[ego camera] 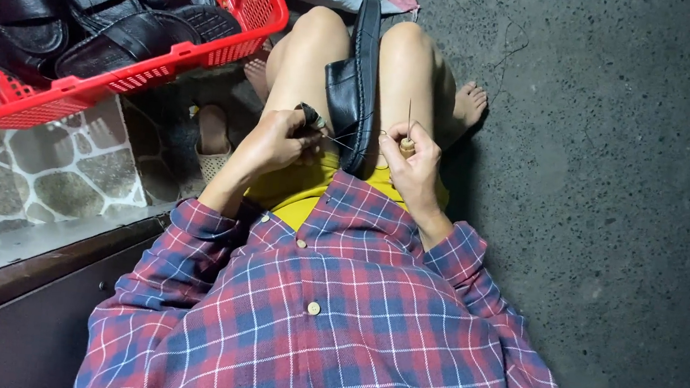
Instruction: Manually stitching the sole of a black sandal using a needle and thread in a repair shop environment.
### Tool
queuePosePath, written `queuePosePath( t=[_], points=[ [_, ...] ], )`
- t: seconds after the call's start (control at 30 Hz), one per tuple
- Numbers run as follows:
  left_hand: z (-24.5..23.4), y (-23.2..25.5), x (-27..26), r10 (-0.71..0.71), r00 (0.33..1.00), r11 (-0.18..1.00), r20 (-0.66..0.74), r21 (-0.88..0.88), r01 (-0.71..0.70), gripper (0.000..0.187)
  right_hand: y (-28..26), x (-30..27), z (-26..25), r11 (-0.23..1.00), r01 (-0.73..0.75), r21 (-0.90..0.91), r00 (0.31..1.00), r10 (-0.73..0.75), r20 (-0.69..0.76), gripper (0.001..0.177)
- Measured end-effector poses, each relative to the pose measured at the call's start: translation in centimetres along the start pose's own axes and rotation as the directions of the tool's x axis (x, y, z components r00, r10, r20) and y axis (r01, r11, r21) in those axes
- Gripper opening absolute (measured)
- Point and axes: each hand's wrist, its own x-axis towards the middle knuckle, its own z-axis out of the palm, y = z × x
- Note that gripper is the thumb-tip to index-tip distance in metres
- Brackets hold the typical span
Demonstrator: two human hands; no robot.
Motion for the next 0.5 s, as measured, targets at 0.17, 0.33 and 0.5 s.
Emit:
queuePosePath(
  t=[0.17,0.33,0.5],
  points=[
    [-0.2,-0.6,0.4,0.035,0.999,0.999,0.007,-0.036,-0.034,0.011,-0.7,-0.2,-0.1,0.976,-0.131,0.177,0.991,0.129,0.021,0.005],
    [-0.3,-0.6,0.4,0.043,0.999,0.999,0.002,0.009,-0.043,0.008,0.2,-0.8,-0.6,0.971,-0.091,0.221,0.996,0.085,0.036,0.003],
    [-0.4,-1.0,0.7,0.048,0.999,0.996,0.016,0.074,-0.049,0.009,0.6,-1.3,-0.8,0.971,0.026,0.236,1.000,-0.028,0.005,0.005]
  ],
)
